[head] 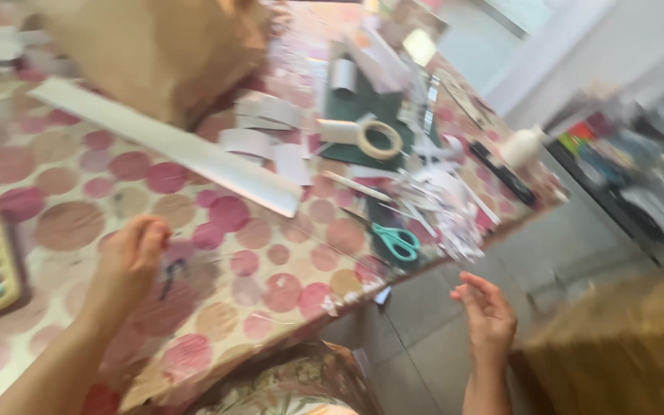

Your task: The person cuts a small piece of white paper using scissors, then folds and rolls it into a cylindrical shape. They also handle a long strip of white paper, cutting it into smaller sections and rolling them into tubes. The person uses a white tool to manipulate the paper and occasionally picks up a cup with a metal straw.

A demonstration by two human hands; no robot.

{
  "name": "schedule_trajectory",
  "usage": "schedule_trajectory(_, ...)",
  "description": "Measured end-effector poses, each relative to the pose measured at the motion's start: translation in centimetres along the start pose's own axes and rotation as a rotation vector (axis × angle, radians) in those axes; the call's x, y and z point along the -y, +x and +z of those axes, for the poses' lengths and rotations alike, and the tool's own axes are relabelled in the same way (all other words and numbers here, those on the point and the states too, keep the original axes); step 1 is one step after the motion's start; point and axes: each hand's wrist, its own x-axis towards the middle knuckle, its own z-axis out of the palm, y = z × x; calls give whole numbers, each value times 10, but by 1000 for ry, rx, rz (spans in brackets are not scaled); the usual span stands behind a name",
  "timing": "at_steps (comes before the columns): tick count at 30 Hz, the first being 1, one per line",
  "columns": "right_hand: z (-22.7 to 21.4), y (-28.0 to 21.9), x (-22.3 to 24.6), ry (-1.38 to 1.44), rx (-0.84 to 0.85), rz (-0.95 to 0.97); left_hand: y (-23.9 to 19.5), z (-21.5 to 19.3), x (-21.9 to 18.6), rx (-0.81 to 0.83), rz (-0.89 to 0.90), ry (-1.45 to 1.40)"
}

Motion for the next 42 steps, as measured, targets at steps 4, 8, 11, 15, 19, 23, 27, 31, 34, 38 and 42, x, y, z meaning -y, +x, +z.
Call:
schedule_trajectory(4,61,-1,32,-19,371,-208,0,-4,-19,34,-92,-209)
schedule_trajectory(8,130,-3,57,-216,581,-377,4,-7,-19,69,-13,-119)
schedule_trajectory(11,185,-5,76,-208,876,-385,8,-2,-2,44,67,-107)
schedule_trajectory(15,246,1,66,-417,1014,-693,8,3,7,9,111,-32)
schedule_trajectory(19,285,1,29,-508,1002,-802,2,-3,-15,111,20,-118)
schedule_trajectory(23,295,-33,2,-499,912,-1084,-8,-11,-43,270,-177,-210)
schedule_trajectory(27,270,-72,115,-103,1204,-995,-3,-1,-28,322,-316,-482)
schedule_trajectory(31,292,-22,109,-134,1187,-680,0,-4,-29,235,-254,-252)
schedule_trajectory(34,318,48,56,-503,979,-741,1,-2,-18,194,-228,-65)
schedule_trajectory(38,324,87,28,-783,1090,-567,3,3,-3,202,-306,-97)
schedule_trajectory(42,334,104,-17,-723,1100,-643,6,-8,-24,209,-260,-536)
